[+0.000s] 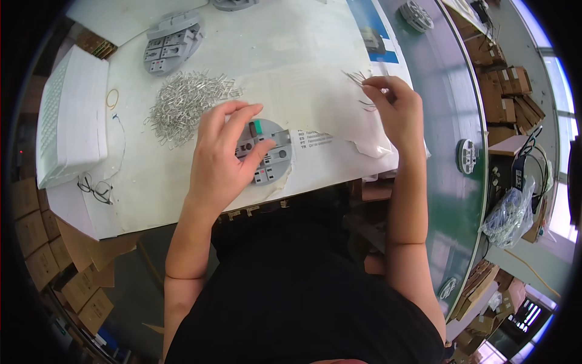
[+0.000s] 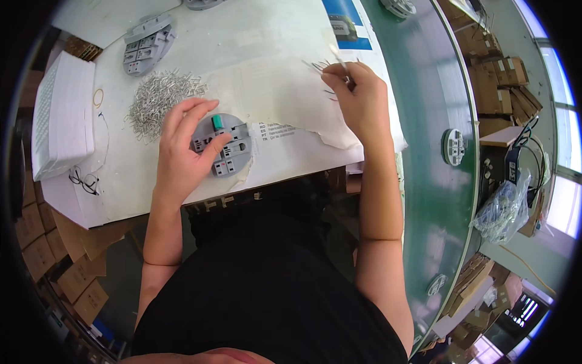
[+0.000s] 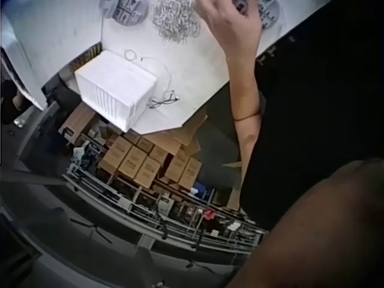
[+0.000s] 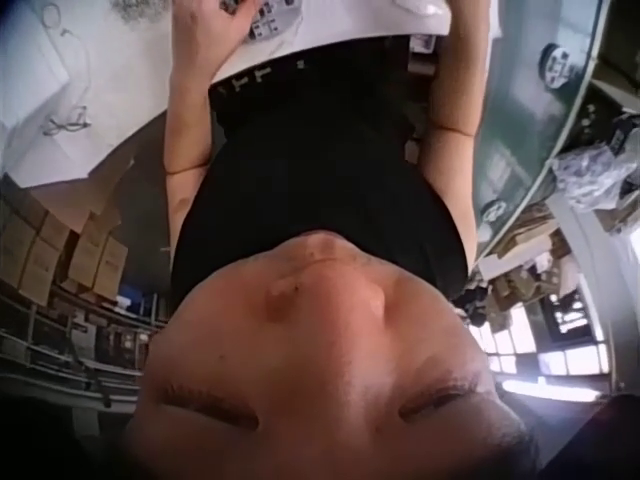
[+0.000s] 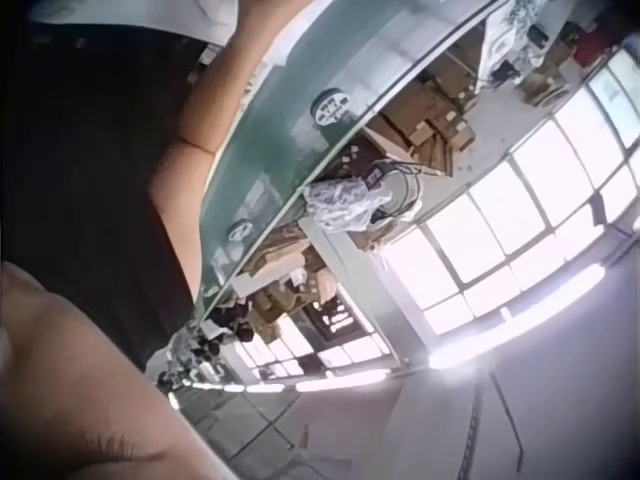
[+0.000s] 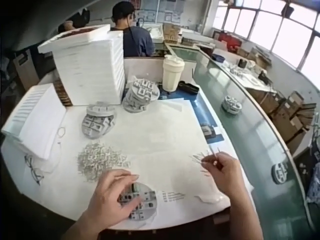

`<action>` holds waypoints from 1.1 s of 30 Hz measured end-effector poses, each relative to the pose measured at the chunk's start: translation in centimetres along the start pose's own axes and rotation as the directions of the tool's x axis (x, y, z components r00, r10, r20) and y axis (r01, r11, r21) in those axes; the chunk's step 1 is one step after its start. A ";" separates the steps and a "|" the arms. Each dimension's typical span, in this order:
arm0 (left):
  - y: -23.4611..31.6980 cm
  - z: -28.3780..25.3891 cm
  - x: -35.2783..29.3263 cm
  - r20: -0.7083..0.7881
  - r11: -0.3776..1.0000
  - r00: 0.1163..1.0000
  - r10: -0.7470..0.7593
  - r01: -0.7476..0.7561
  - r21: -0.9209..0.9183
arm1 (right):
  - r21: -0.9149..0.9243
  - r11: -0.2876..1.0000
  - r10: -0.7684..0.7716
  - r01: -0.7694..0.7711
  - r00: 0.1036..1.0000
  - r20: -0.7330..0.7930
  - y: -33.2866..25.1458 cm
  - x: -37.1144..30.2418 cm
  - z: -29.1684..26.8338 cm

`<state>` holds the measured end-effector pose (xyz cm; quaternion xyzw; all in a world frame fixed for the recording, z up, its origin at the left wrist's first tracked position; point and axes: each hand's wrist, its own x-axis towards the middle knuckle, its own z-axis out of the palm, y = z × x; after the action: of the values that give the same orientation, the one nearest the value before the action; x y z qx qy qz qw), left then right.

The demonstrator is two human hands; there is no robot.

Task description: Assemble small mechanical components into a circular plastic housing using a screwdriver.

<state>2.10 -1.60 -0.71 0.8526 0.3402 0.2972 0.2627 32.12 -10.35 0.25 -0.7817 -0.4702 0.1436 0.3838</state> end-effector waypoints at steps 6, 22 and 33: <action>2.0 -1.5 1.7 -0.200 0.944 0.967 0.159 -0.208 -0.256 | 0.559 0.794 0.014 -0.240 0.926 0.378 -5.8 -3.0 3.0; 0.1 -3.4 0.5 0.544 0.297 0.814 -0.202 0.581 -0.758 | 0.494 0.745 -0.551 0.449 0.831 0.077 -7.3 -5.1 6.9; -0.4 -1.7 -1.8 0.314 0.863 0.936 -0.161 0.288 -0.415 | 0.254 0.930 -0.345 0.266 0.871 0.349 -7.0 -6.5 4.9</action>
<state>-0.35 -2.24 -0.42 0.7536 0.3202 0.2171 0.5315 21.53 -11.72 1.28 -0.6109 -0.6382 0.2786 0.3767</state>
